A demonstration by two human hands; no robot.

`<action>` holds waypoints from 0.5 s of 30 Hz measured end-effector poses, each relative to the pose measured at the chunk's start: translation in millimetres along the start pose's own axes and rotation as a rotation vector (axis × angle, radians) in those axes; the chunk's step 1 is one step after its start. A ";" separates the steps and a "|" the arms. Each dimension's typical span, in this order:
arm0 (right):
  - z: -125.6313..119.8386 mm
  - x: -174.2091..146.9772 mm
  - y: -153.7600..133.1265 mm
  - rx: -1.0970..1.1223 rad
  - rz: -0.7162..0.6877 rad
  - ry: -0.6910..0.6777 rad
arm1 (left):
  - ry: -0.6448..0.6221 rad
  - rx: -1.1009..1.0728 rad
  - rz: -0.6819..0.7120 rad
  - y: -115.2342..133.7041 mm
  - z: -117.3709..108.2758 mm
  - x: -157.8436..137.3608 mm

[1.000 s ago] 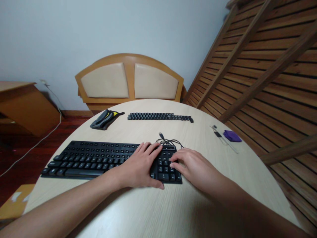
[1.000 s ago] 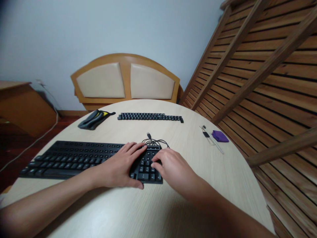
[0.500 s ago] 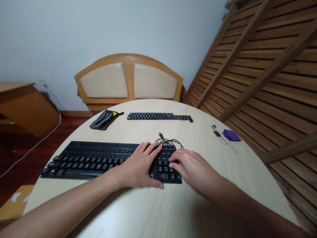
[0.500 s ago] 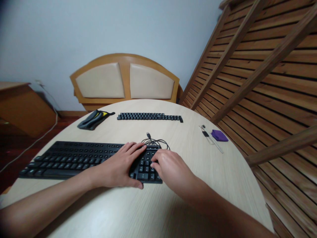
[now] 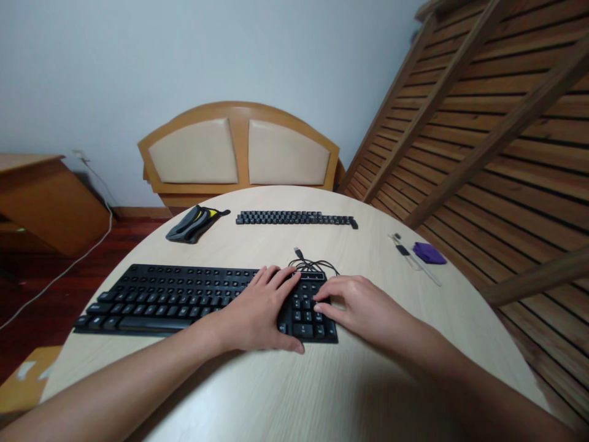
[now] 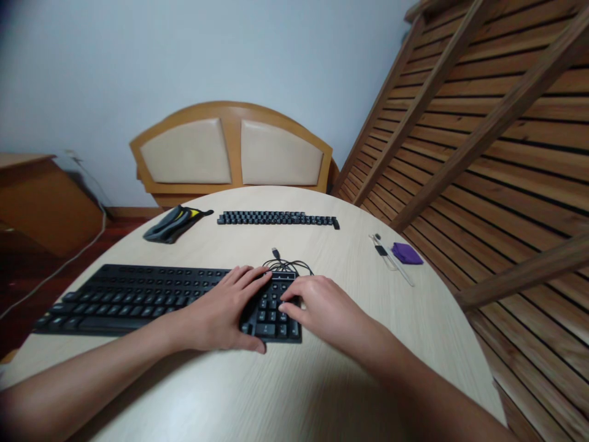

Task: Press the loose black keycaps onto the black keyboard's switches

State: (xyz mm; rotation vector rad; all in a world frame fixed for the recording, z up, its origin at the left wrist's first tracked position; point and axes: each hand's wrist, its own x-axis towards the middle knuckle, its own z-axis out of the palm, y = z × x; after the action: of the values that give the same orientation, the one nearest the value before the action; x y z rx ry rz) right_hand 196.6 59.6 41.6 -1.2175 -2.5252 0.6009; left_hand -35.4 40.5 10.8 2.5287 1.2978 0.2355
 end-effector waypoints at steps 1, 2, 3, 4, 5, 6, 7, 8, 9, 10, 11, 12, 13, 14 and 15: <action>-1.2 1.1 2.6 0.003 0.004 0.022 | 0.003 0.001 0.005 -0.4 0.4 0.0; -2.4 2.6 6.6 -0.002 0.017 0.058 | 0.004 0.004 0.009 -0.6 0.6 -0.1; -3.4 4.5 12.2 -0.017 0.039 0.102 | 0.002 0.011 0.011 -0.6 0.6 -0.2; -4.2 6.8 19.9 -0.044 0.071 0.157 | -0.004 0.021 0.010 -0.3 0.3 -0.4; -4.6 9.4 29.5 -0.085 0.105 0.222 | -0.015 0.033 0.006 0.2 -0.2 -0.6; -4.8 12.2 40.8 -0.127 0.135 0.272 | -0.028 0.045 0.001 0.9 -0.8 -0.8; -4.6 15.1 53.3 -0.157 0.165 0.317 | -0.042 0.057 -0.005 1.8 -1.4 -1.0; -4.2 18.1 66.4 -0.183 0.198 0.360 | -0.054 0.068 -0.011 2.7 -2.0 -1.2; -3.6 21.0 79.4 -0.207 0.239 0.395 | -0.064 0.077 -0.016 3.5 -2.5 -1.3; -3.1 24.0 91.6 -0.238 0.288 0.418 | -0.073 0.086 -0.020 4.2 -2.9 -1.5; -2.5 27.0 102.7 -0.254 0.320 0.427 | -0.080 0.094 -0.021 4.7 -2.9 -1.6; -2.2 30.3 112.2 -0.267 0.343 0.437 | -0.081 0.102 -0.020 4.9 -2.8 -1.6; -2.1 33.7 120.2 -0.280 0.359 0.439 | -0.081 0.109 -0.018 4.9 -2.3 -1.7; -2.2 37.5 126.9 -0.292 0.372 0.439 | -0.078 0.112 -0.014 4.7 -1.7 -1.7; -2.7 41.5 132.3 -0.303 0.381 0.437 | -0.071 0.111 -0.009 4.3 -0.9 -1.7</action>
State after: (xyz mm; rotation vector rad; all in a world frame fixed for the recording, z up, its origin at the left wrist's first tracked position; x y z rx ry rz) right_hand 262.1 167.2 -16.5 -1.7368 -2.0771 0.0053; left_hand -33.2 36.9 13.0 2.5963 1.3294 0.0729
